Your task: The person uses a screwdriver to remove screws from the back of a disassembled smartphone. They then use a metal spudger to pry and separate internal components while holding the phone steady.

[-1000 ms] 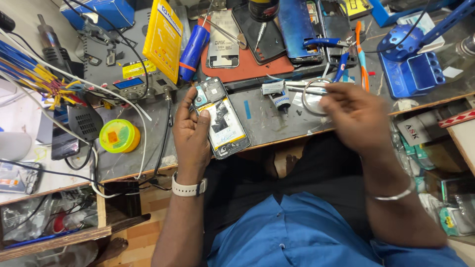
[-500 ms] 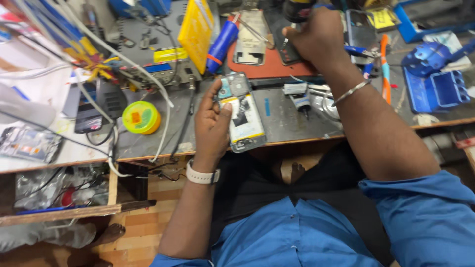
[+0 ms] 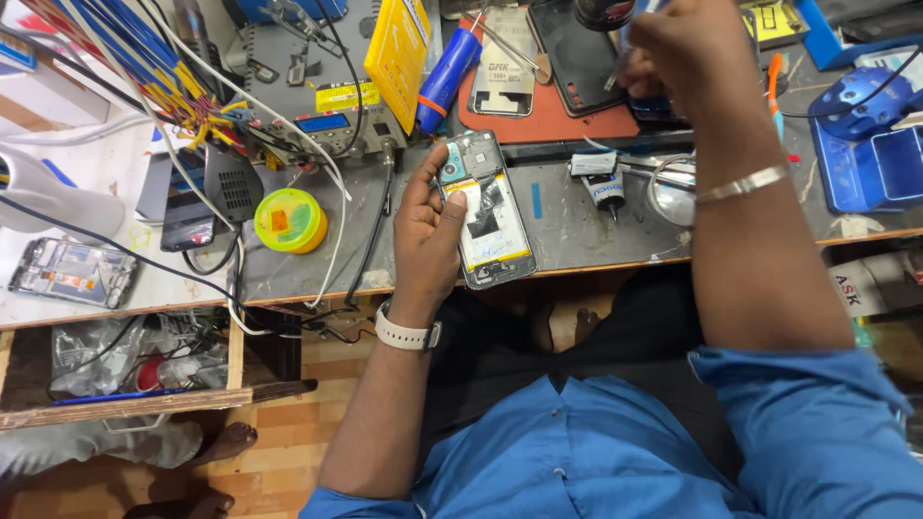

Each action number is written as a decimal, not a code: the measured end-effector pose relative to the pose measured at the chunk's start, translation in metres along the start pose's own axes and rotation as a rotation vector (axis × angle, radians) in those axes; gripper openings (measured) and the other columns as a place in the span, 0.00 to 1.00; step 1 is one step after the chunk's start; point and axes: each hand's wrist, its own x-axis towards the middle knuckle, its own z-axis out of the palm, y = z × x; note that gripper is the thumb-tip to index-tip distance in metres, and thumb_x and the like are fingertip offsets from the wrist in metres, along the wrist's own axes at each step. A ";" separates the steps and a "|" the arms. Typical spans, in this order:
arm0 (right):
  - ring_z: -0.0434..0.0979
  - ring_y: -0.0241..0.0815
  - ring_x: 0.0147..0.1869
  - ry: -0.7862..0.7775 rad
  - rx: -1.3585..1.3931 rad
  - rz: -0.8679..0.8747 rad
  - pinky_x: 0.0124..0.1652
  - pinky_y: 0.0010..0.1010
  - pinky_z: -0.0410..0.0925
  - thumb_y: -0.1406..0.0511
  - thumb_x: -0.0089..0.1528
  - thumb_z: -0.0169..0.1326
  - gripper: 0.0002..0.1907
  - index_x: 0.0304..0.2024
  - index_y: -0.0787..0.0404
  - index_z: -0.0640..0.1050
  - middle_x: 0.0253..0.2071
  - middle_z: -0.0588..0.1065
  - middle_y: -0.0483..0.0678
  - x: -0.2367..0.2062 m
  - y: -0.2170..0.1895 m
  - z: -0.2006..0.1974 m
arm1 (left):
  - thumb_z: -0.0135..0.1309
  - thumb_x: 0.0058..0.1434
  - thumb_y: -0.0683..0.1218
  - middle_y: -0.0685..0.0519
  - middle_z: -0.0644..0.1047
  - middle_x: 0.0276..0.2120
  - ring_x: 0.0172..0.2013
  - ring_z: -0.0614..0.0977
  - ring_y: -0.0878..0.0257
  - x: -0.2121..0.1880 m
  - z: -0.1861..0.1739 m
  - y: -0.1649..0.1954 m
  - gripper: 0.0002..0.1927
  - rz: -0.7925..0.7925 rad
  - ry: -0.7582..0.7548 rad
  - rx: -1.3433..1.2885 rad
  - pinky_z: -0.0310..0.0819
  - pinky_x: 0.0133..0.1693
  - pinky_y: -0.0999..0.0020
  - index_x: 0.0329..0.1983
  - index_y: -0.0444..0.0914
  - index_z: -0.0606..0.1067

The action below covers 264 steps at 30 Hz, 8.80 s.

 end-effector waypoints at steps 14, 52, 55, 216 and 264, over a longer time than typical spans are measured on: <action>0.85 0.40 0.40 0.028 -0.038 -0.485 0.38 0.26 0.79 0.76 0.69 0.53 0.33 0.70 0.63 0.51 0.38 0.80 0.57 -0.145 0.026 0.060 | 0.48 0.65 0.32 0.42 0.73 0.61 0.59 0.78 0.60 -0.001 -0.001 0.000 0.39 0.025 -0.009 -0.073 0.74 0.61 0.65 0.79 0.33 0.52; 0.82 0.42 0.49 -0.099 0.210 -0.559 0.51 0.29 0.78 0.78 0.71 0.51 0.22 0.59 0.62 0.54 0.50 0.76 0.63 -0.175 0.067 0.054 | 0.66 0.49 0.34 0.48 0.67 0.59 0.63 0.73 0.58 -0.007 0.003 0.017 0.41 0.041 -0.165 0.551 0.68 0.65 0.66 0.69 0.38 0.68; 0.82 0.42 0.49 -0.125 0.211 -0.556 0.52 0.31 0.79 0.78 0.70 0.51 0.23 0.59 0.62 0.54 0.51 0.76 0.63 -0.176 0.067 0.053 | 0.66 0.50 0.36 0.48 0.68 0.59 0.63 0.73 0.57 -0.007 0.003 0.016 0.40 0.052 -0.173 0.543 0.68 0.66 0.65 0.68 0.37 0.69; 0.82 0.44 0.59 -0.317 -0.209 -0.647 0.55 0.30 0.77 0.76 0.65 0.57 0.20 0.56 0.66 0.65 0.52 0.78 0.55 -0.168 0.012 0.052 | 0.68 0.46 0.34 0.43 0.57 0.68 0.66 0.72 0.54 -0.004 0.007 0.013 0.60 0.070 -0.172 0.557 0.74 0.60 0.62 0.79 0.35 0.47; 0.80 0.62 0.39 -0.422 -0.676 -0.542 0.38 0.52 0.72 0.70 0.57 0.56 0.36 0.67 0.59 0.60 0.37 0.78 0.59 -0.150 -0.008 0.083 | 0.63 0.51 0.31 0.41 0.66 0.66 0.59 0.79 0.57 -0.003 0.002 0.004 0.64 -0.037 -0.214 0.217 0.79 0.58 0.62 0.81 0.40 0.32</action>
